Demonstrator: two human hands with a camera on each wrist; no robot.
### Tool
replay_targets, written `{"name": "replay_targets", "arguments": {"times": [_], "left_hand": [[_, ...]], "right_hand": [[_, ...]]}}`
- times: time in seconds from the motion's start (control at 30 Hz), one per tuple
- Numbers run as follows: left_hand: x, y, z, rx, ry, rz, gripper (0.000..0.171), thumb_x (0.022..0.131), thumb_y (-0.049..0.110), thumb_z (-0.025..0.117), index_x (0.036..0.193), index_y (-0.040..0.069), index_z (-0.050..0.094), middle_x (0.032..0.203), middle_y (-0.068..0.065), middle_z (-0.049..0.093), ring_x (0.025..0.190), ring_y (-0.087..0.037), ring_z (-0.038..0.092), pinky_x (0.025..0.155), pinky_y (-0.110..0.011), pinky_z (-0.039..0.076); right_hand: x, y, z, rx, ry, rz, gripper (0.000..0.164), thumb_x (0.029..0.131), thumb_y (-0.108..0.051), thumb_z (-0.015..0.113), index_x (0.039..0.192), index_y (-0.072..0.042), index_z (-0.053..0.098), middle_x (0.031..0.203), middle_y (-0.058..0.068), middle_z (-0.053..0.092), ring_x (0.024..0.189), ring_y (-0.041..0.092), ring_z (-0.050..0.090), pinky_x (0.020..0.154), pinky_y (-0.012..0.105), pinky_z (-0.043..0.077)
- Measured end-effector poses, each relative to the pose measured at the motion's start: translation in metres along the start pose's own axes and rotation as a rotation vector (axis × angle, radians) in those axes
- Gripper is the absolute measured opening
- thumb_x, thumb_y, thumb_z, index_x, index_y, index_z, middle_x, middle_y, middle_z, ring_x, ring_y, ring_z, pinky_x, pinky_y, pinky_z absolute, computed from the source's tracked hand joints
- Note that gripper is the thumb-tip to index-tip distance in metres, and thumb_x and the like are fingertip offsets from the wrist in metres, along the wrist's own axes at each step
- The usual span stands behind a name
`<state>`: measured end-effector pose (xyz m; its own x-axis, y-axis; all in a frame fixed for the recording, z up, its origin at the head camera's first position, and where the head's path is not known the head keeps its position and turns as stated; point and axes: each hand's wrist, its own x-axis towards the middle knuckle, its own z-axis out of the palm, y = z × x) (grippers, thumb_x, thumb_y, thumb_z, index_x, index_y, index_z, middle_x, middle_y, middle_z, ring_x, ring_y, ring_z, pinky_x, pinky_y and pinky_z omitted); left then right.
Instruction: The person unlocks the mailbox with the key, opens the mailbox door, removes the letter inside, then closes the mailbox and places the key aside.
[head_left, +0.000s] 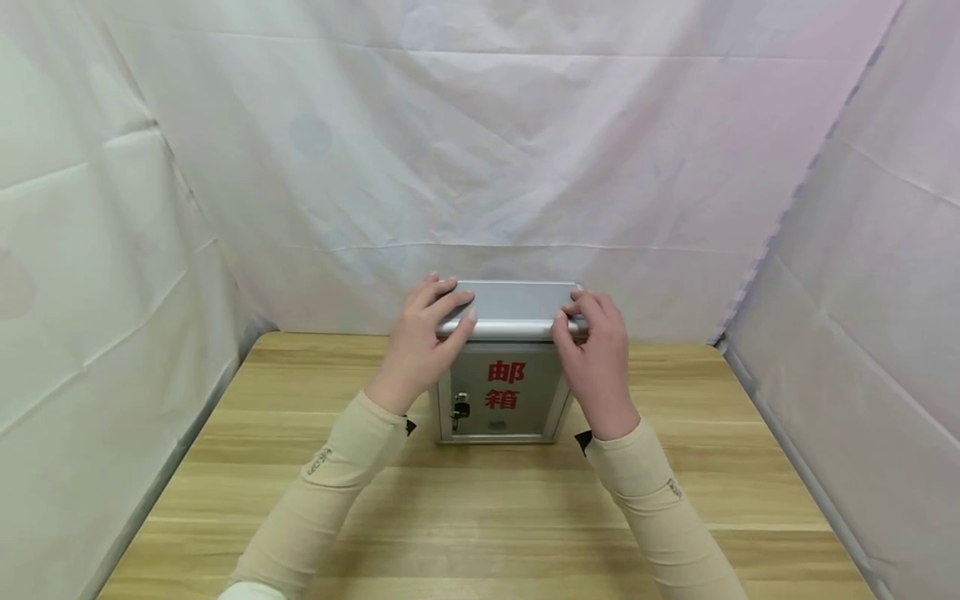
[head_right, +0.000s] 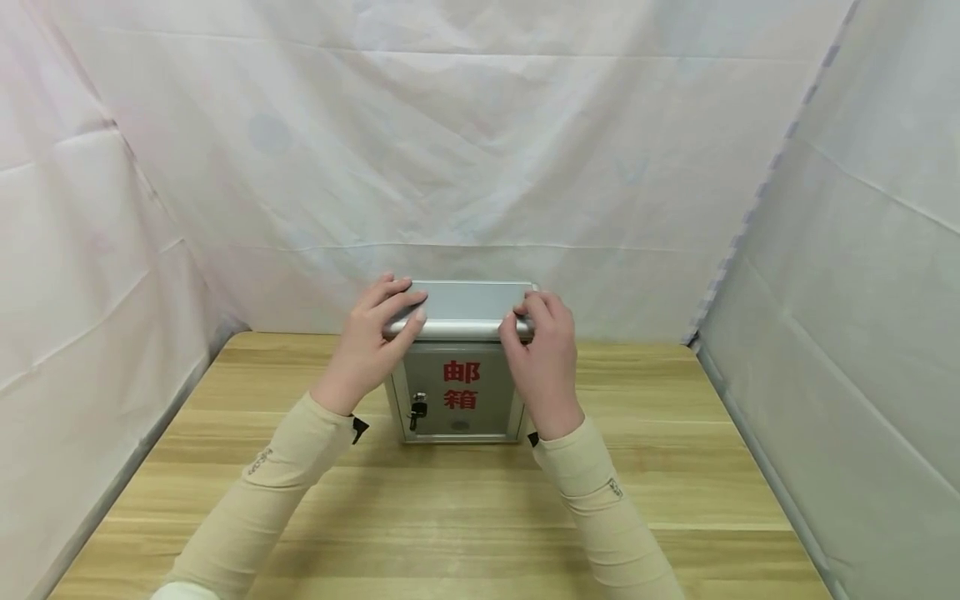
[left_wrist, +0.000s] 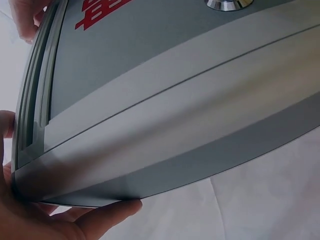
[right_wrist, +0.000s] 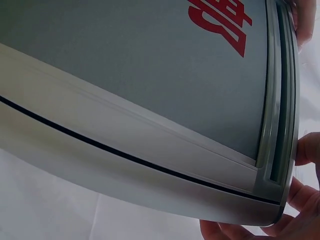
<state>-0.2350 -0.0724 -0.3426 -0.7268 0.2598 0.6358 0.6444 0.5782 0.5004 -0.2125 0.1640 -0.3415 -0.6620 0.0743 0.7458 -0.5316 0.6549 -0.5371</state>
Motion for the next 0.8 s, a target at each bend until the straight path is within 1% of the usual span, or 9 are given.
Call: {"name": "replay_targets", "arguments": {"times": [0.17,0.27,0.4,0.53,0.67,0.8], "left_hand": [[0.0,-0.002,-0.003,-0.027,-0.029,-0.007,0.041,0.096,0.043,0.054,0.126,0.016,0.065,0.139,-0.009,0.049,0.139,-0.026,0.025,0.108,-0.049,0.028],[0.0,-0.003,-0.004,-0.024,-0.041,-0.002,0.043,0.096,0.044,0.054,0.127,0.016,0.064,0.139,-0.008,0.049,0.139,-0.025,0.024,0.108,-0.049,0.029],[0.001,-0.003,-0.001,-0.009,-0.038,0.016,0.044,0.097,0.046,0.052,0.127,0.017,0.064,0.139,-0.009,0.049,0.139,-0.025,0.025,0.108,-0.047,0.029],[0.002,-0.004,0.002,-0.014,-0.034,0.034,0.043,0.097,0.045,0.052,0.127,0.017,0.064,0.139,-0.009,0.049,0.139,-0.025,0.026,0.108,-0.047,0.029],[0.003,-0.003,0.004,-0.019,-0.038,0.038,0.044,0.097,0.047,0.05,0.127,0.018,0.064,0.139,-0.008,0.048,0.138,-0.024,0.026,0.108,-0.046,0.028],[0.004,-0.002,0.006,-0.012,-0.047,0.044,0.045,0.097,0.048,0.049,0.128,0.018,0.063,0.139,-0.007,0.048,0.138,-0.024,0.026,0.109,-0.046,0.027]], "right_hand": [[-0.001,0.0,0.0,-0.001,0.007,0.007,0.009,0.09,-0.009,0.06,0.087,-0.003,0.066,0.114,0.013,0.059,0.109,0.028,0.053,0.065,0.034,0.054],[-0.001,0.0,0.0,0.007,0.014,0.015,0.009,0.09,-0.009,0.06,0.087,-0.003,0.066,0.114,0.012,0.06,0.107,0.027,0.054,0.064,0.034,0.054],[-0.001,0.002,-0.002,0.011,0.031,0.023,0.009,0.09,-0.009,0.061,0.087,-0.003,0.066,0.113,0.011,0.06,0.106,0.027,0.055,0.064,0.033,0.053],[-0.001,0.004,-0.004,0.011,0.056,0.023,0.008,0.089,-0.009,0.061,0.086,-0.003,0.066,0.112,0.011,0.061,0.107,0.027,0.055,0.065,0.032,0.05],[-0.002,0.005,-0.005,0.006,0.067,0.023,0.008,0.089,-0.009,0.061,0.087,-0.003,0.066,0.113,0.011,0.061,0.107,0.026,0.056,0.062,0.03,0.05],[-0.003,0.007,-0.008,0.008,0.074,0.032,0.008,0.089,-0.009,0.061,0.087,-0.002,0.066,0.113,0.011,0.061,0.109,0.026,0.055,0.063,0.029,0.049]]}}
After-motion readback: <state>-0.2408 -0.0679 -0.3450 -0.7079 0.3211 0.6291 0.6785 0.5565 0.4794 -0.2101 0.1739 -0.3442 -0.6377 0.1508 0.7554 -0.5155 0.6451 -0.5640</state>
